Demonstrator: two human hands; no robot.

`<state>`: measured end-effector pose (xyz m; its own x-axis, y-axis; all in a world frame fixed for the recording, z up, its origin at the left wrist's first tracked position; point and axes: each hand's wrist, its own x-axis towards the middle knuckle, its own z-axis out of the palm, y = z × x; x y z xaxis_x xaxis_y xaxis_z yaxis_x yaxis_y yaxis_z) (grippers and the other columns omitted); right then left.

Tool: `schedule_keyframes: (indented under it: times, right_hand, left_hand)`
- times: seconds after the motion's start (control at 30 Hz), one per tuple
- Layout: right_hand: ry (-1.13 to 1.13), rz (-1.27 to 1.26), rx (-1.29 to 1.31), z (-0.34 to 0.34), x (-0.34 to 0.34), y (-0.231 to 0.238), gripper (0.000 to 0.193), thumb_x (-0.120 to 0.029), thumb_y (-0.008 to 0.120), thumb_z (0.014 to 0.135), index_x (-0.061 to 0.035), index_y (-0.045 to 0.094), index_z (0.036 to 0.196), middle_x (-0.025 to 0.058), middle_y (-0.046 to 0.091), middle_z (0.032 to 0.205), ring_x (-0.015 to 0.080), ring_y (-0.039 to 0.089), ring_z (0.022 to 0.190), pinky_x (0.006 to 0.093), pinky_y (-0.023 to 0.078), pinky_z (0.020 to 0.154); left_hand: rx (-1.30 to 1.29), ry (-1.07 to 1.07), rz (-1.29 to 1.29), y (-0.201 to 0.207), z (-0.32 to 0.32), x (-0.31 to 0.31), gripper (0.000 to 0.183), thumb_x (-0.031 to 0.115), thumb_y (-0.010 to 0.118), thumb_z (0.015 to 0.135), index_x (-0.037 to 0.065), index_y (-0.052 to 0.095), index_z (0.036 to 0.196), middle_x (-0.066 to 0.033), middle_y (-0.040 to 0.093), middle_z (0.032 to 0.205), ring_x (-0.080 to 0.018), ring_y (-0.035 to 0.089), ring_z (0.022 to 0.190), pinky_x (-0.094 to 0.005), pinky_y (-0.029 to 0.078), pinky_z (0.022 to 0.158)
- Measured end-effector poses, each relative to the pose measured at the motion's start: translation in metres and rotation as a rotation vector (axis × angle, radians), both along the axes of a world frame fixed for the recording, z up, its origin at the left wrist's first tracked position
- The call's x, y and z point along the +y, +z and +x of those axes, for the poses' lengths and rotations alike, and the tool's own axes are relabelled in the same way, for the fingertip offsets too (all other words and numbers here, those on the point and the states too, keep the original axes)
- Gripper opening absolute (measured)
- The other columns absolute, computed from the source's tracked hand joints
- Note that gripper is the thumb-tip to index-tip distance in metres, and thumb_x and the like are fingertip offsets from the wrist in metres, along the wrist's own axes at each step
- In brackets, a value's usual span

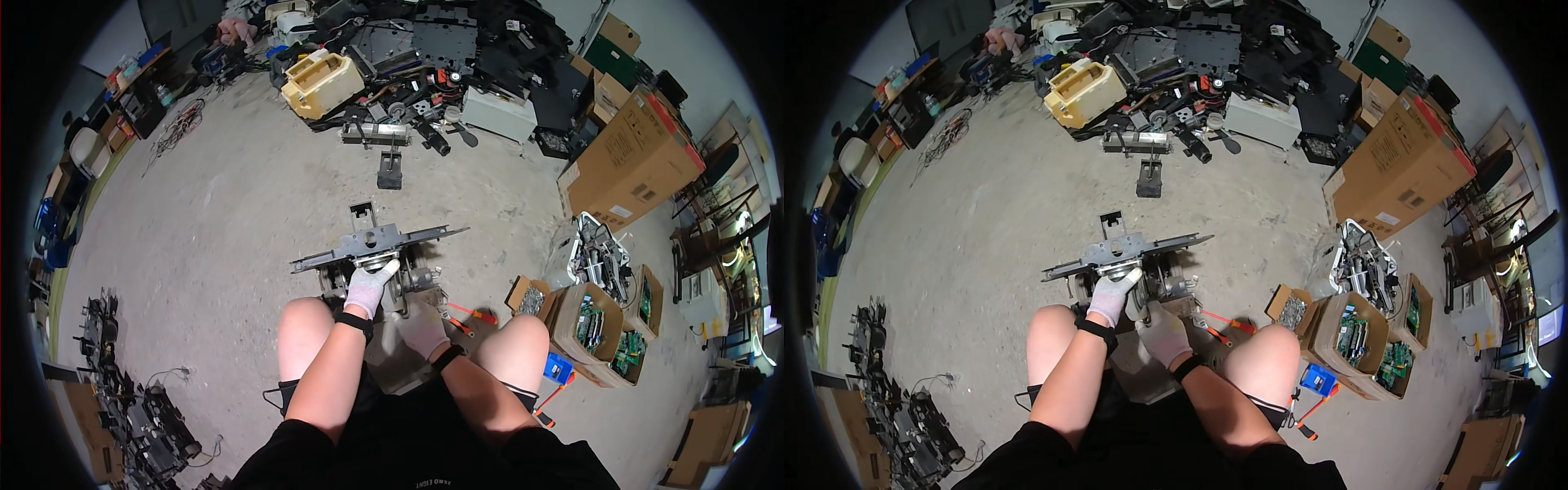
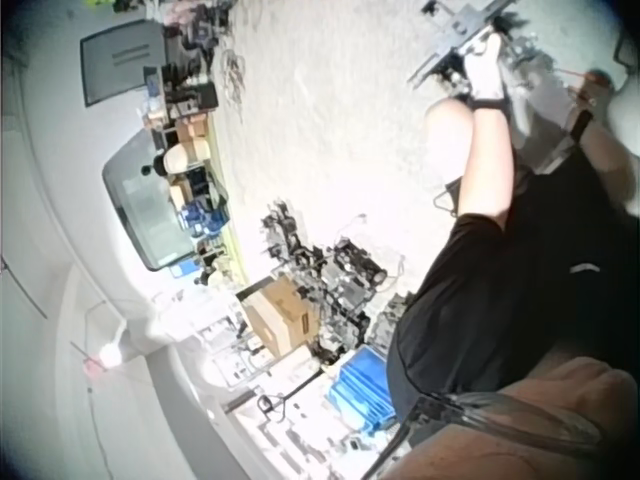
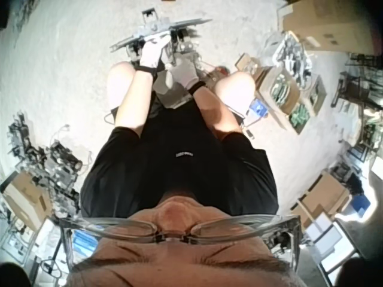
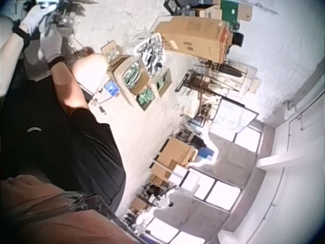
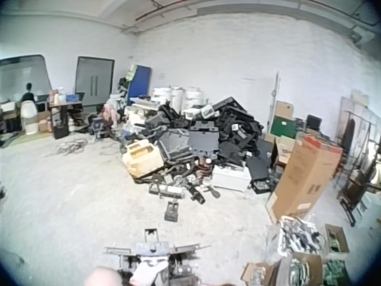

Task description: Disassembling a large electromechanical assembly from a printer or photocopier using tools.

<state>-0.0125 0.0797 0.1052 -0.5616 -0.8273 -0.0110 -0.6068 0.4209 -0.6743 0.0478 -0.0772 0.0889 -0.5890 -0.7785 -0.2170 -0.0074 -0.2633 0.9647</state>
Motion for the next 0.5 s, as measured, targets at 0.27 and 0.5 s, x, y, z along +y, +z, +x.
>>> schedule_keyframes:
  times: [0.27,0.5]
  right_hand:
    - [0.066,0.058,-0.036,-0.018,0.005,0.003,0.031,-0.025,0.069,0.086,-0.0037,0.056,0.105,0.0229,0.067,0.094,0.0429,0.066,0.095,0.0519,0.052,0.082]
    - [0.005,0.145,0.112,-0.012,0.005,0.008,0.03,-0.024,0.068,0.087,-0.0046,0.058,0.107,0.0255,0.065,0.104,0.0432,0.064,0.093,0.0495,0.054,0.081]
  left_hand:
    - [-0.049,-0.014,0.019,0.015,0.002,0.005,0.041,0.028,0.085,0.084,-0.002,0.074,0.11,-0.0087,0.076,0.107,-0.0172,0.069,0.094,-0.0322,0.052,0.09]
    - [-0.085,-0.008,0.006,0.015,0.001,0.003,0.041,0.027,0.085,0.084,-0.001,0.074,0.112,-0.0073,0.076,0.11,-0.0172,0.068,0.096,-0.0315,0.051,0.09]
